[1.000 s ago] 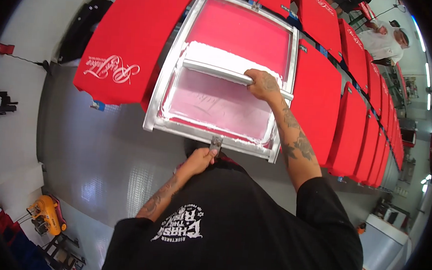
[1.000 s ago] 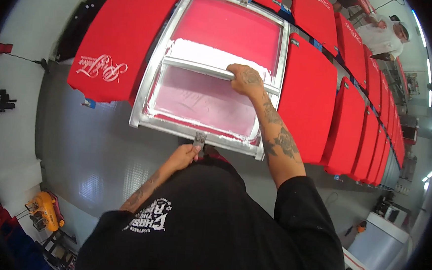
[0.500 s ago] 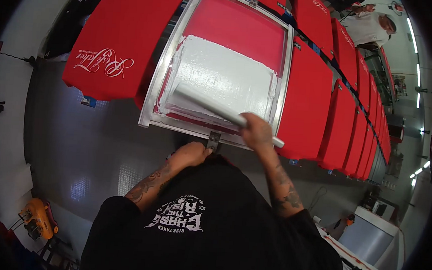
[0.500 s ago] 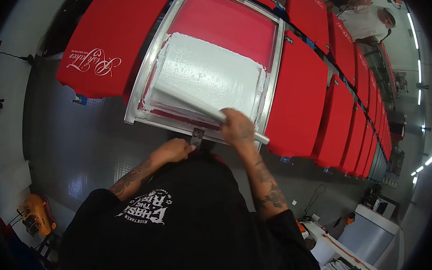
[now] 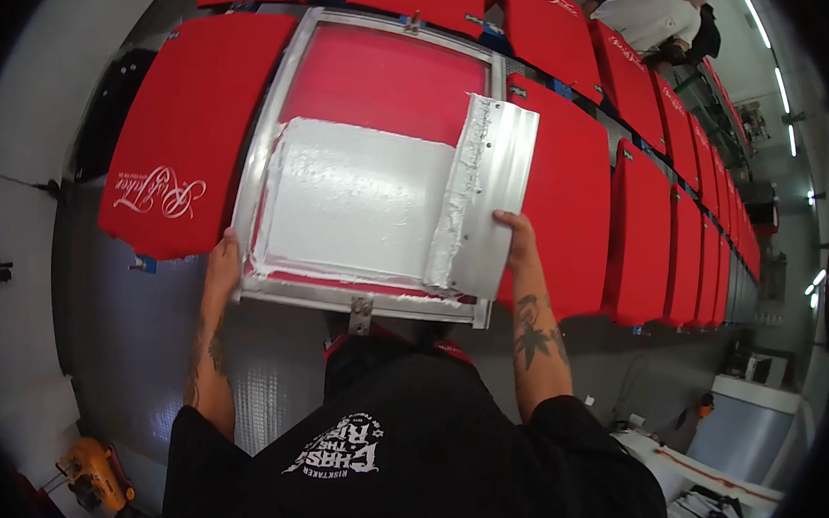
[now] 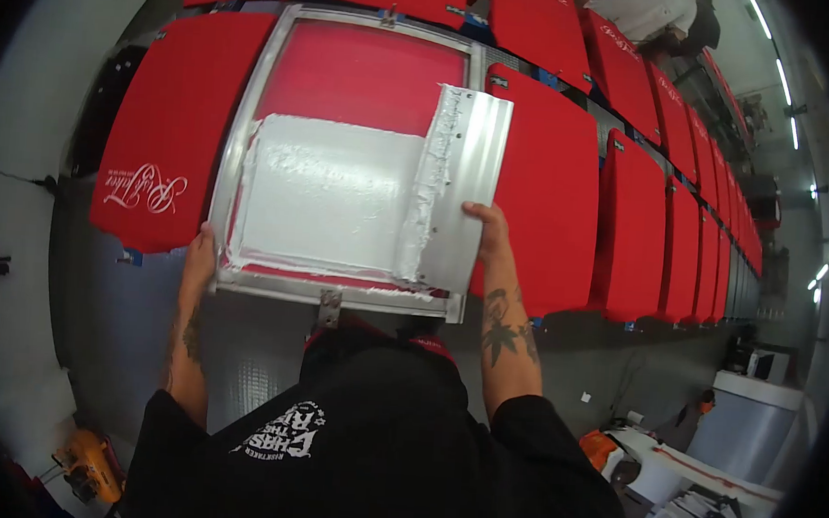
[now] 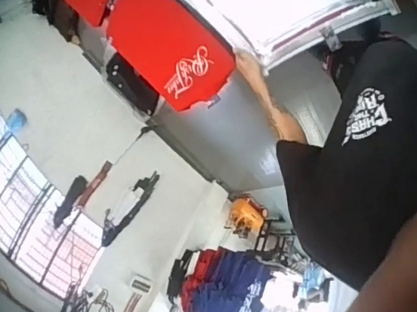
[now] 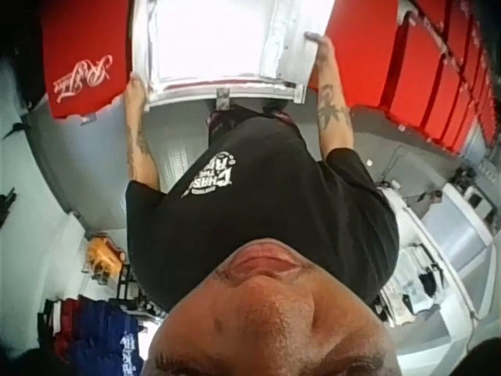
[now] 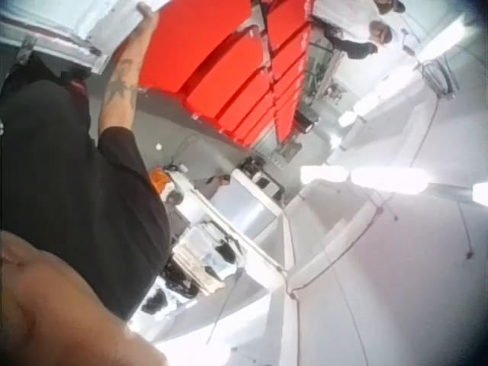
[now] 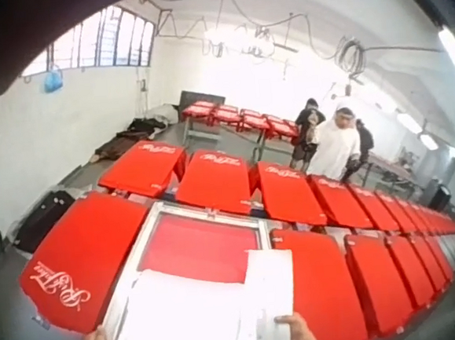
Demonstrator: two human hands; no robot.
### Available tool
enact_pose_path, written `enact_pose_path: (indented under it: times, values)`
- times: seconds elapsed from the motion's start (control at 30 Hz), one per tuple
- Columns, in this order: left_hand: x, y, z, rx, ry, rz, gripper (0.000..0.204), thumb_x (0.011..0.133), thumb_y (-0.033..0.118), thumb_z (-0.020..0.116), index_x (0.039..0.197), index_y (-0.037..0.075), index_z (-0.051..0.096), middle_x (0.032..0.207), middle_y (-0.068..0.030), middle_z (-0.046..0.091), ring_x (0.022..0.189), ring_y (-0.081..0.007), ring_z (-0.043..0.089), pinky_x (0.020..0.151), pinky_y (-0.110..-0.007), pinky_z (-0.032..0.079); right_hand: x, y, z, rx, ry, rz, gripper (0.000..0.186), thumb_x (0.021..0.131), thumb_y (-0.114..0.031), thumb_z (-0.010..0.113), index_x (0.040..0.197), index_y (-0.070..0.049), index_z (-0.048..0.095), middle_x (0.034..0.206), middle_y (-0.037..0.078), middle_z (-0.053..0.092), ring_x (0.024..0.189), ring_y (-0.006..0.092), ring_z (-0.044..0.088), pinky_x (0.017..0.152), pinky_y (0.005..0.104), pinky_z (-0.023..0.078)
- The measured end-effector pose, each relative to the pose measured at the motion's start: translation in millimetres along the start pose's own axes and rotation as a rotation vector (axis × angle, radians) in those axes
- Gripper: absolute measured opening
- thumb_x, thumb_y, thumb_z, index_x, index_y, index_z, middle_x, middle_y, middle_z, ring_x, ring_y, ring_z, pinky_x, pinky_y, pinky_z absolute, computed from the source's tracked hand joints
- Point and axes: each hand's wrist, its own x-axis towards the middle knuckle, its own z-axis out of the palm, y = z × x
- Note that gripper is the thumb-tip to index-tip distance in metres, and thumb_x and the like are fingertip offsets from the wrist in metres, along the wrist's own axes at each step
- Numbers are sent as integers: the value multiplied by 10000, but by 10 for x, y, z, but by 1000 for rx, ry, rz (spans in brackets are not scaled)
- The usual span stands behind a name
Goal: Manually applying white ink to a screen printing frame and using a squeegee to print the design onto red t-shirts.
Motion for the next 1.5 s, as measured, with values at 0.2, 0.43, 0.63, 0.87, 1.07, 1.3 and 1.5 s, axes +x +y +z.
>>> enact_pose_path:
  times: [0.2,0.43,0.63,0.87,1.07,1.3,1.5]
  values:
    - [-462,669,277,-35,37,51,786,1059,580,287,1117,-122,637,986,-304,678,957,-376,646,904,-415,468,-428,-296,-533,9,122,-92,496,765,-164,714,1199,49,607,986,141,690,885,281,686,824,410,566]
    - [-1243,1459,2003,-12,-14,60,797,1055,584,295,980,-136,627,822,-293,644,803,-327,622,797,-460,482,-1028,-1085,-2378,8,186,-117,504,754,-165,714,1192,61,610,1003,152,683,888,285,677,830,404,549]
    - [-1832,2108,2821,-37,-64,63,741,1070,554,305,940,-99,631,788,-152,630,763,-223,563,765,-411,474,-1119,-1347,-3348,-10,219,-62,522,757,-182,715,1190,83,594,1015,191,683,890,317,687,826,435,565]
    - [-1717,2126,3070,54,-66,-23,839,1049,599,268,1019,-158,629,872,-312,660,906,-373,665,856,-469,484,-668,-1458,-3636,-87,175,-70,463,751,-194,731,1131,58,649,964,178,697,855,305,690,792,429,570]
    - [-1585,2249,3187,89,-87,-119,885,1030,648,265,1059,-157,633,875,-295,671,873,-358,658,823,-437,497,-424,-1522,-3870,-53,23,-33,380,801,-265,753,1059,2,669,953,150,706,843,283,703,805,449,588]
    - [-1607,2199,3461,75,-6,-90,873,1035,634,284,1148,-169,606,980,-295,667,971,-354,638,898,-423,478,-421,-1453,-4075,63,28,36,380,807,-247,753,1078,6,669,950,143,720,820,266,725,767,409,614]
    - [-1768,2135,3506,10,-27,-74,839,1047,611,265,1134,-146,615,955,-257,678,929,-343,640,884,-416,484,-469,-1399,-4036,32,65,30,401,807,-258,751,1078,27,669,957,139,718,836,254,720,785,400,603]
